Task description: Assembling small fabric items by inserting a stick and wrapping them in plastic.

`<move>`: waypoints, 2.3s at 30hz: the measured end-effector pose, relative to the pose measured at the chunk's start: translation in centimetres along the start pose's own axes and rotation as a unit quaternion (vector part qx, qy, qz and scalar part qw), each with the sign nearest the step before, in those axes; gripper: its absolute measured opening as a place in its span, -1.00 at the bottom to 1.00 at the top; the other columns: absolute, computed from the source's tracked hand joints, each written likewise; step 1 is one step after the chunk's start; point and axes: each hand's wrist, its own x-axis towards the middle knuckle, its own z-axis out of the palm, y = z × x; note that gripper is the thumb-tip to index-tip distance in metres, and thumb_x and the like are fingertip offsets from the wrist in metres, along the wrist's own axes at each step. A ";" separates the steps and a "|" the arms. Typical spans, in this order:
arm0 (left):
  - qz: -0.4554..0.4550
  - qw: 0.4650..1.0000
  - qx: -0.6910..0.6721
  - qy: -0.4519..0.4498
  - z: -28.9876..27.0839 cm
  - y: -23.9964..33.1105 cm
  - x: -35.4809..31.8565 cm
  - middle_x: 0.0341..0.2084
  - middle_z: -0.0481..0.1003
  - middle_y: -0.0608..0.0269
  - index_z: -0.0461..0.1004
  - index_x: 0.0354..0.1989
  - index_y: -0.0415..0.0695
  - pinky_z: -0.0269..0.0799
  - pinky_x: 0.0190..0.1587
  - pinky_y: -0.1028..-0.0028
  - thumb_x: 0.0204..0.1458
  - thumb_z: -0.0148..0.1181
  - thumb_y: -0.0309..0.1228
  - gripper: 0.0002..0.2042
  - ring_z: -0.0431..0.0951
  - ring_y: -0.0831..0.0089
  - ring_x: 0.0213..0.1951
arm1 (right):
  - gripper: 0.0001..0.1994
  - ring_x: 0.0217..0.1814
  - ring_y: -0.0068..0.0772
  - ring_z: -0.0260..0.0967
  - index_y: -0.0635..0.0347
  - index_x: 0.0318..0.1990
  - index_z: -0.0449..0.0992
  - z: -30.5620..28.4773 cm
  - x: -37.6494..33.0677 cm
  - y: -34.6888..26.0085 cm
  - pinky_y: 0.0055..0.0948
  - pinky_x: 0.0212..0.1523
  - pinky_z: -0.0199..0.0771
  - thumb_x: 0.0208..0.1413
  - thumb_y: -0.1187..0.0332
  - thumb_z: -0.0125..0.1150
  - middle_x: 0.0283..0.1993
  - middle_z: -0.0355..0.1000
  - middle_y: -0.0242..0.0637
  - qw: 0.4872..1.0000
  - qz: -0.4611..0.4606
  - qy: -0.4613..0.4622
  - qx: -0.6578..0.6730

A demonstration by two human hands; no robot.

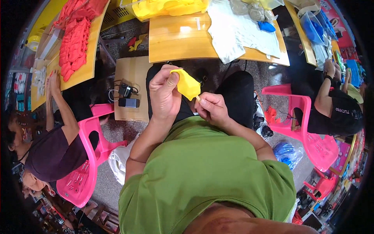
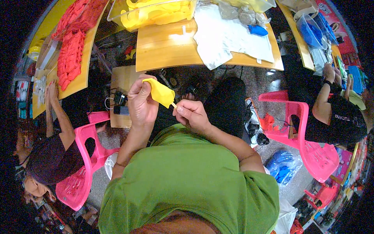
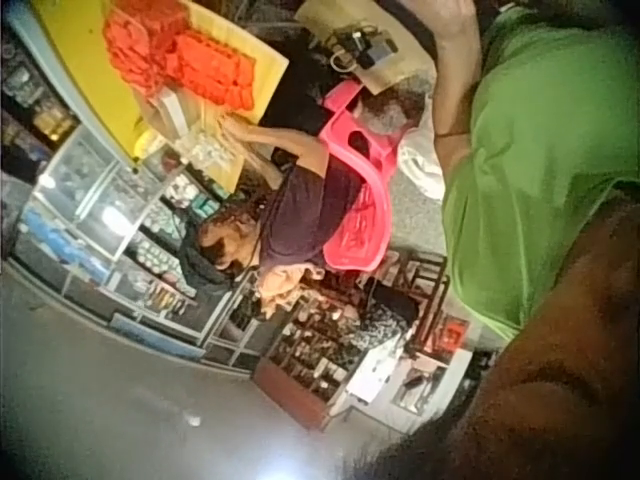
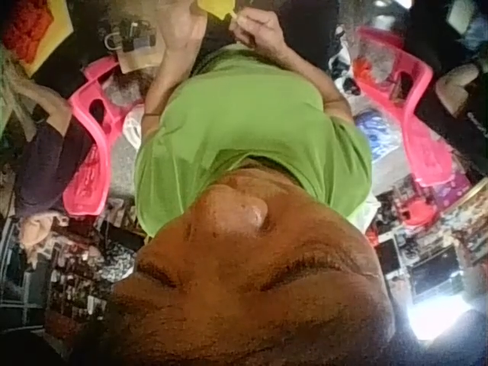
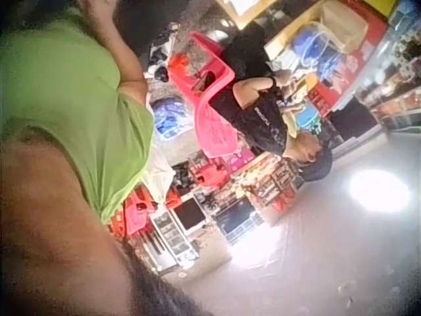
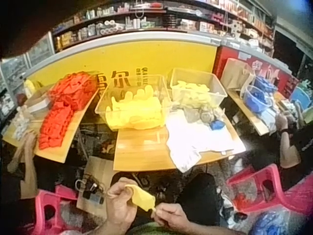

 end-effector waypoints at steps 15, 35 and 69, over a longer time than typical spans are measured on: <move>0.041 0.983 0.175 -0.045 2.0 1.2 0.5 -0.51 0.38 0.32 0.48 -0.47 -0.30 0.28 -0.36 0.64 -0.11 0.22 -0.65 -0.95 0.36 0.63 -0.45 | -0.80 -0.70 -0.69 0.09 0.29 -0.40 0.41 0.5 0.5 -0.6 -0.64 -0.67 0.07 0.20 0.38 -0.05 -0.69 0.22 -0.46 0.989 -0.072 0.000 -0.126; 0.054 0.956 0.276 -0.080 2.3 1.5 0.2 -0.56 0.34 0.36 0.46 -0.49 -0.32 0.25 -0.47 0.67 -0.10 0.25 -0.60 -0.92 0.34 0.67 -0.51 | -0.82 -0.71 -0.69 0.11 0.30 -0.38 0.40 0.2 0.4 0.6 -0.62 -0.68 0.11 0.20 0.39 -0.06 -0.70 0.23 -0.45 0.982 -0.138 -0.001 -0.132; 0.025 0.996 0.084 0.028 1.2 1.2 0.1 -0.38 0.51 0.21 0.47 -0.27 -0.32 0.40 -0.26 0.56 0.11 0.07 -0.37 -0.78 0.47 0.55 -0.38 | -0.74 -0.73 -0.70 0.03 0.26 -0.42 0.38 0.5 0.4 0.1 -0.66 -0.71 -0.04 0.24 0.30 -0.10 -0.71 0.17 -0.48 1.000 0.002 -0.023 0.004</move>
